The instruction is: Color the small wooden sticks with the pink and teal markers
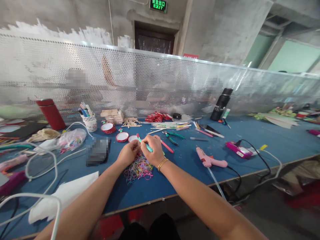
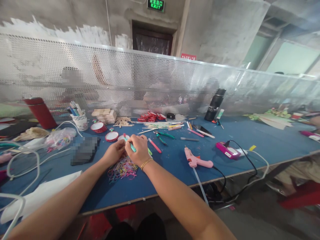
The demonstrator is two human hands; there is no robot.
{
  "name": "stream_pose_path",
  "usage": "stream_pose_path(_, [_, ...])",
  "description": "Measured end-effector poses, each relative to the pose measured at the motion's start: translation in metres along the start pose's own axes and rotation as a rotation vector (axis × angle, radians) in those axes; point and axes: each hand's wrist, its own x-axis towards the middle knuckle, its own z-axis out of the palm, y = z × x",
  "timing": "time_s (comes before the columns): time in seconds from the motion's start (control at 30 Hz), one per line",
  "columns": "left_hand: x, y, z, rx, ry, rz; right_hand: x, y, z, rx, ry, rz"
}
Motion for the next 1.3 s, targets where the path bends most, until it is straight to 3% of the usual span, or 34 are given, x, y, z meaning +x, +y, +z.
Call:
stream_pose_path(0.27, [0.0006,0.0020,0.0006,-0.047,-0.008,-0.031,0.0017,0.0046,-0.0036,-0.023,0.047,0.048])
stream_pose_path(0.77, [0.0008,-0.0009,-0.0009,0.017,0.004,-0.026,0.0005,0.0013,-0.0001,-0.039,-0.005,-0.014])
stream_pose_path(1.0, [0.0003,0.0023,0.0012,-0.044,-0.005,-0.022,0.0020,0.0068,-0.0032,-0.044,0.053,0.045])
stream_pose_path(1.3, [0.0006,-0.0013,-0.0001,0.001,-0.002,-0.016,0.0007,0.0005,0.0002,-0.037,-0.010,-0.013])
